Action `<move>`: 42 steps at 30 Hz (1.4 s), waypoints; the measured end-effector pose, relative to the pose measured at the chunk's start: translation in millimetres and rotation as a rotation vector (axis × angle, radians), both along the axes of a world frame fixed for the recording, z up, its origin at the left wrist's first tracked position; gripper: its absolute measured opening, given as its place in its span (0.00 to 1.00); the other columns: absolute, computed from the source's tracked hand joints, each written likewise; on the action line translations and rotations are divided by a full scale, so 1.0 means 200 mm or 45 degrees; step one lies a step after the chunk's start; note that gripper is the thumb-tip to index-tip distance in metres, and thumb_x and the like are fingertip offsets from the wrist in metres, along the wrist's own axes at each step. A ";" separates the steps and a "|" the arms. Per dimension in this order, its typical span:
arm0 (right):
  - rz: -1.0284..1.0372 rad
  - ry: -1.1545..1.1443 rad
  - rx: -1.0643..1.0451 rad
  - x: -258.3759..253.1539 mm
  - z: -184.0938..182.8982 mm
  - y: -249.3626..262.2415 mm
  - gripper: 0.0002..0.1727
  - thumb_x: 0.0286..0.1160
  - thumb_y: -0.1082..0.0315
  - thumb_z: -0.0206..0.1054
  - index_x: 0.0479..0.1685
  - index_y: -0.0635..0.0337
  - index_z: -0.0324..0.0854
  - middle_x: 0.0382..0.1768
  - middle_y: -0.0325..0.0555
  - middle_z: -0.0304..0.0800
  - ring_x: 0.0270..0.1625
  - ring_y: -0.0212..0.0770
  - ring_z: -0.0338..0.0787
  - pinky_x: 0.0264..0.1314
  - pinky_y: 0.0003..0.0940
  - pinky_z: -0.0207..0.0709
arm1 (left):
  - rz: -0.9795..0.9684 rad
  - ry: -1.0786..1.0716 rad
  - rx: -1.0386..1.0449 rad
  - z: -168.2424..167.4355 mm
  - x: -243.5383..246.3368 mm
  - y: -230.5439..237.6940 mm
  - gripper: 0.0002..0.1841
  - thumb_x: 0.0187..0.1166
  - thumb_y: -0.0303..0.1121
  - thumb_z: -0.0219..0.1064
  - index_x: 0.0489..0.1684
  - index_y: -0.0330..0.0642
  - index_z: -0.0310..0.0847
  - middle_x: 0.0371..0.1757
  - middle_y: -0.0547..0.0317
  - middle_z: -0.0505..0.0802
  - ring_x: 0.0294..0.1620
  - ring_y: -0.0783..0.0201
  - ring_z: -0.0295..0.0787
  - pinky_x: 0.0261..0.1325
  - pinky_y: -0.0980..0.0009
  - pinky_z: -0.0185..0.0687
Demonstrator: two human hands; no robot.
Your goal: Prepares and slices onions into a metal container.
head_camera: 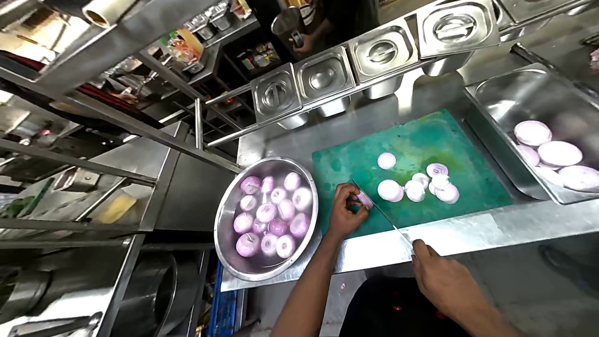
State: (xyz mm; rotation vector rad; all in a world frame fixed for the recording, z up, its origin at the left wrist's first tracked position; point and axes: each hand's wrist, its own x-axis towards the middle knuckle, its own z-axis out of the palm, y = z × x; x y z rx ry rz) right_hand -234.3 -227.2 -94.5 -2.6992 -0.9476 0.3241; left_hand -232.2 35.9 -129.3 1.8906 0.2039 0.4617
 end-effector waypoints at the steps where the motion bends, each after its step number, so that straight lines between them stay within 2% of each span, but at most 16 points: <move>1: 0.001 0.000 0.002 0.00 0.00 0.00 0.13 0.82 0.61 0.58 0.52 0.61 0.79 0.32 0.53 0.89 0.24 0.57 0.92 0.21 0.51 0.83 | -0.003 -0.018 -0.010 -0.01 0.01 0.00 0.21 0.57 0.30 0.79 0.50 0.45 0.79 0.61 0.55 0.80 0.49 0.65 0.86 0.43 0.70 0.91; 9: 0.001 0.024 -0.008 0.00 0.02 0.02 0.13 0.82 0.63 0.57 0.52 0.61 0.79 0.31 0.54 0.89 0.24 0.57 0.92 0.21 0.52 0.84 | 0.048 -0.011 0.061 -0.01 0.00 -0.01 0.21 0.56 0.29 0.79 0.49 0.45 0.81 0.59 0.55 0.83 0.48 0.64 0.87 0.40 0.69 0.91; 15: 0.065 0.403 -0.234 0.15 0.14 0.21 0.19 0.91 0.60 0.48 0.68 0.62 0.72 0.47 0.59 0.90 0.47 0.62 0.95 0.45 0.55 0.86 | 0.052 -0.082 0.075 -0.05 0.01 -0.02 0.20 0.55 0.29 0.79 0.47 0.43 0.82 0.58 0.54 0.84 0.49 0.64 0.88 0.42 0.69 0.92; 18: 0.091 0.439 -0.257 0.19 0.14 0.27 0.18 0.91 0.60 0.47 0.67 0.60 0.71 0.46 0.58 0.90 0.49 0.60 0.94 0.49 0.53 0.86 | 0.047 -0.106 0.088 -0.05 0.00 -0.01 0.19 0.56 0.31 0.79 0.47 0.43 0.82 0.57 0.55 0.84 0.49 0.65 0.88 0.42 0.70 0.92; 20: 0.076 0.503 -0.288 0.18 0.13 0.23 0.19 0.91 0.60 0.48 0.70 0.60 0.70 0.49 0.59 0.89 0.51 0.62 0.94 0.49 0.55 0.86 | 0.032 -0.126 0.077 -0.06 0.01 -0.01 0.20 0.56 0.31 0.79 0.48 0.41 0.82 0.58 0.54 0.83 0.49 0.66 0.88 0.42 0.71 0.92; 22: 0.029 0.544 -0.288 0.08 0.05 0.09 0.22 0.89 0.62 0.50 0.76 0.62 0.68 0.51 0.63 0.90 0.49 0.65 0.94 0.48 0.61 0.86 | 0.046 -0.115 0.054 -0.06 0.00 -0.01 0.21 0.56 0.31 0.80 0.49 0.41 0.83 0.59 0.54 0.83 0.49 0.66 0.88 0.43 0.71 0.91; 23: 0.002 0.521 -0.281 0.02 0.00 0.00 0.23 0.89 0.61 0.50 0.77 0.62 0.69 0.50 0.63 0.91 0.46 0.66 0.94 0.45 0.62 0.86 | 0.057 -0.098 0.049 -0.05 0.00 -0.01 0.21 0.56 0.31 0.80 0.49 0.41 0.83 0.59 0.54 0.83 0.49 0.66 0.88 0.43 0.71 0.92; 25: -0.025 0.395 -0.198 -0.08 -0.06 -0.16 0.20 0.87 0.61 0.54 0.68 0.64 0.75 0.39 0.64 0.92 0.34 0.67 0.94 0.33 0.63 0.86 | 0.059 -0.069 0.045 -0.04 0.00 -0.01 0.21 0.57 0.31 0.80 0.51 0.42 0.83 0.61 0.54 0.83 0.50 0.65 0.88 0.44 0.70 0.92; 27: -0.025 0.310 -0.143 -0.12 -0.05 -0.22 0.18 0.86 0.61 0.56 0.61 0.66 0.77 0.34 0.64 0.91 0.29 0.67 0.93 0.28 0.62 0.85 | 0.047 -0.047 0.030 -0.02 -0.01 -0.01 0.21 0.58 0.31 0.80 0.52 0.43 0.83 0.62 0.54 0.83 0.51 0.63 0.88 0.45 0.68 0.92; 29: -0.036 0.145 -0.017 -0.11 -0.07 -0.20 0.15 0.82 0.60 0.57 0.54 0.63 0.78 0.24 0.56 0.88 0.22 0.61 0.91 0.20 0.56 0.82 | 0.019 -0.054 0.013 -0.02 -0.02 -0.01 0.22 0.58 0.30 0.80 0.53 0.43 0.83 0.62 0.53 0.82 0.52 0.62 0.87 0.46 0.67 0.93; 31: -0.066 0.001 0.088 -0.08 -0.08 -0.13 0.14 0.80 0.60 0.56 0.48 0.61 0.79 0.21 0.51 0.85 0.17 0.55 0.88 0.15 0.52 0.80 | -0.009 -0.084 -0.007 -0.04 -0.01 0.00 0.22 0.59 0.29 0.80 0.53 0.41 0.82 0.62 0.53 0.82 0.52 0.63 0.87 0.48 0.67 0.93; 35: -0.060 0.041 0.024 -0.01 0.00 0.01 0.13 0.83 0.62 0.56 0.53 0.61 0.79 0.31 0.54 0.89 0.24 0.57 0.92 0.22 0.52 0.84 | -0.014 -0.084 -0.022 -0.04 0.00 0.01 0.21 0.59 0.28 0.80 0.52 0.42 0.82 0.60 0.54 0.82 0.51 0.63 0.87 0.48 0.67 0.93; 39: -0.004 0.051 -0.028 0.00 0.04 0.04 0.13 0.84 0.62 0.56 0.53 0.62 0.79 0.34 0.55 0.90 0.26 0.58 0.93 0.24 0.52 0.84 | -0.009 -0.052 -0.003 -0.02 -0.02 0.01 0.22 0.58 0.27 0.81 0.52 0.45 0.82 0.61 0.54 0.82 0.53 0.61 0.87 0.46 0.66 0.93; 42: 0.001 0.021 -0.040 -0.01 0.03 0.04 0.13 0.83 0.62 0.57 0.52 0.61 0.79 0.32 0.54 0.90 0.25 0.57 0.92 0.22 0.51 0.84 | -0.001 -0.048 -0.002 -0.01 -0.02 0.00 0.21 0.57 0.26 0.81 0.50 0.45 0.82 0.61 0.54 0.82 0.53 0.62 0.87 0.45 0.67 0.93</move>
